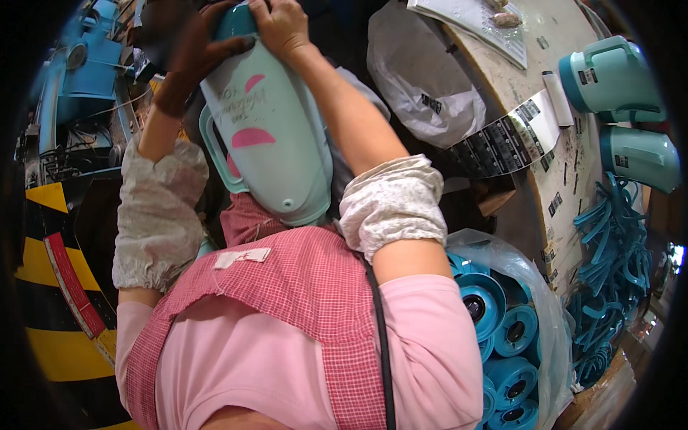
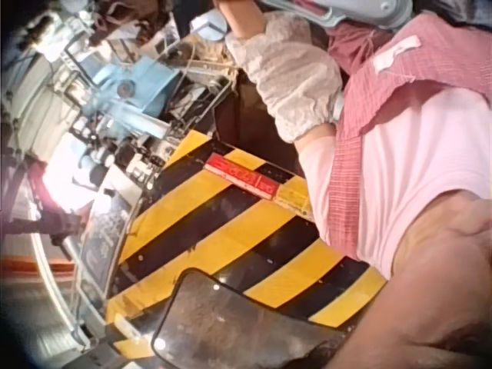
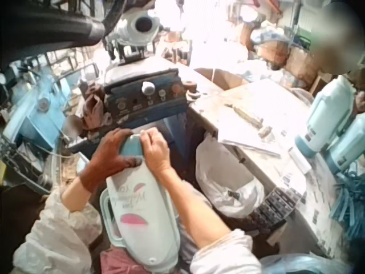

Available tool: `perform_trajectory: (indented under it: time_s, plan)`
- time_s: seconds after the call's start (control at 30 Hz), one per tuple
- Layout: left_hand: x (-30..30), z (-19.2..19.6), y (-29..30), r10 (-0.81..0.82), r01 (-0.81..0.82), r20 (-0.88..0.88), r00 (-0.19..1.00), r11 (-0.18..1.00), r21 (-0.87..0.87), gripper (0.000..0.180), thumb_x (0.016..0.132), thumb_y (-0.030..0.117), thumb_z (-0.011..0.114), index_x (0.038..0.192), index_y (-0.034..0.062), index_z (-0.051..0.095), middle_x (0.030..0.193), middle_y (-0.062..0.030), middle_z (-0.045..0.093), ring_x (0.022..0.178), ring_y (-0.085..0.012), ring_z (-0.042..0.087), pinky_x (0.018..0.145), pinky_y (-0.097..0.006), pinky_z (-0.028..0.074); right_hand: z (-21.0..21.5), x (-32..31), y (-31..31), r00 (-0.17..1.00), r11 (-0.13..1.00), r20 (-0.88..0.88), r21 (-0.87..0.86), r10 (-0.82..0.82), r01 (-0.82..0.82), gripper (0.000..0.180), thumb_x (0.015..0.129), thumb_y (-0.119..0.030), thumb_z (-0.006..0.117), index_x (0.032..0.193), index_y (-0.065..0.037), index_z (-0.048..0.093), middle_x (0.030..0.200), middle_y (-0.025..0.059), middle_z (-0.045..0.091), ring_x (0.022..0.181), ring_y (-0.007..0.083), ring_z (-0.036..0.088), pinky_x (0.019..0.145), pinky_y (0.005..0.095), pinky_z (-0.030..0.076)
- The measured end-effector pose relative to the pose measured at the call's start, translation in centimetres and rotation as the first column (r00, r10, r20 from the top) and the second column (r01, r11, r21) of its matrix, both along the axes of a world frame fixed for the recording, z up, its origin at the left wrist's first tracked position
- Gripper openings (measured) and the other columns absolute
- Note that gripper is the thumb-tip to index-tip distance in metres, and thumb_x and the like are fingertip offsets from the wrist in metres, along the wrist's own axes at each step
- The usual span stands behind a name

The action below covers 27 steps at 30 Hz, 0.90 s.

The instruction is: The person attaches lids and handles to light blue pitchers by hand, wipes the surfaces, and applies stickers to the pitcher bodies at a factory workstation.

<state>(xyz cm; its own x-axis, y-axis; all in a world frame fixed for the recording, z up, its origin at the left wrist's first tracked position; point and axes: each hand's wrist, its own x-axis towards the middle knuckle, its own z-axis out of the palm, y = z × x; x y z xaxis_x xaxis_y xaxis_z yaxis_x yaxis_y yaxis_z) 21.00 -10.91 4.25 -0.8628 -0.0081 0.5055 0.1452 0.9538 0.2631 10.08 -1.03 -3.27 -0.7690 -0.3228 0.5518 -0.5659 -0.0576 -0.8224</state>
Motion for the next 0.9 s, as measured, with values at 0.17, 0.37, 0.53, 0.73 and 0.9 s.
perform_trajectory:
  time_s: [0.17, 0.37, 0.53, 0.73, 0.9]
  plan:
    - [5.5, 0.7, -2.0, -0.053, 0.007, 0.06, 0.997, 0.806, 0.592, 0.064, 0.065, 0.021, 0.078, 0.12, 0.0029, 0.05, 0.111, -0.0119, 0.056, 0.101, -0.0231, 0.054, 0.088, -0.034, 0.044, 1.6, -0.2, -1.8, 0.913, 0.919, -0.15, -0.058, 0.379, -0.391, 0.041, 0.082, -0.038, 0.06, 0.103, -0.003, 0.06, 0.094, 0.0135, 0.06, 0.088, 0.0251, 0.058, 0.078, 0.0323, 0.048]
    - [8.5, 2.4, -1.2, -0.012, -0.004, 0.027, 1.0, 0.849, 0.529, 0.066, 0.067, 0.02, 0.066, 0.127, 0.0015, 0.045, 0.119, -0.0133, 0.051, 0.109, -0.0253, 0.047, 0.097, -0.036, 0.035, 1.2, 0.1, -2.2, 0.713, 0.977, -0.7, -0.122, 0.039, -0.173, 0.01, 0.087, -0.007, 0.052, 0.092, -0.002, 0.059, 0.087, 0.0123, 0.057, 0.079, 0.0255, 0.057, 0.07, 0.0332, 0.05]
    - [6.2, 2.7, 1.0, 0.016, -0.031, 0.031, 0.999, 0.824, 0.566, 0.063, 0.071, 0.023, 0.066, 0.126, 0.0008, 0.046, 0.121, -0.014, 0.05, 0.109, -0.0265, 0.047, 0.097, -0.038, 0.034, 1.4, 1.8, -1.1, 0.933, 0.878, 0.048, -0.36, 0.356, -0.316, 0.045, 0.091, -0.042, 0.045, 0.082, -0.001, 0.062, 0.077, 0.0142, 0.058, 0.074, 0.0257, 0.057, 0.067, 0.0343, 0.046]
    - [5.5, 4.3, 3.3, -0.036, 0.037, -0.013, 0.999, 0.82, 0.571, 0.069, 0.066, 0.027, 0.07, 0.125, 0.0012, 0.045, 0.118, -0.0117, 0.049, 0.108, -0.0256, 0.045, 0.094, -0.039, 0.035, 2.4, -0.9, 2.8, 0.817, 0.755, 0.067, -0.433, 0.572, -0.493, 0.041, 0.089, -0.044, 0.05, 0.085, -0.006, 0.064, 0.079, 0.0055, 0.06, 0.075, 0.0141, 0.056, 0.067, 0.0273, 0.046]
    - [6.2, 3.9, 3.3, -0.07, 0.122, -0.12, 0.99, 0.85, 0.512, 0.075, 0.063, 0.031, 0.071, 0.127, 0.0014, 0.043, 0.119, -0.0123, 0.047, 0.109, -0.026, 0.045, 0.094, -0.039, 0.034, 1.8, -0.6, 3.5, 0.784, 0.693, 0.129, -0.569, 0.607, -0.443, 0.045, 0.091, -0.045, 0.041, 0.084, -0.007, 0.063, 0.079, 0.005, 0.059, 0.077, 0.0123, 0.055, 0.075, 0.0254, 0.043]
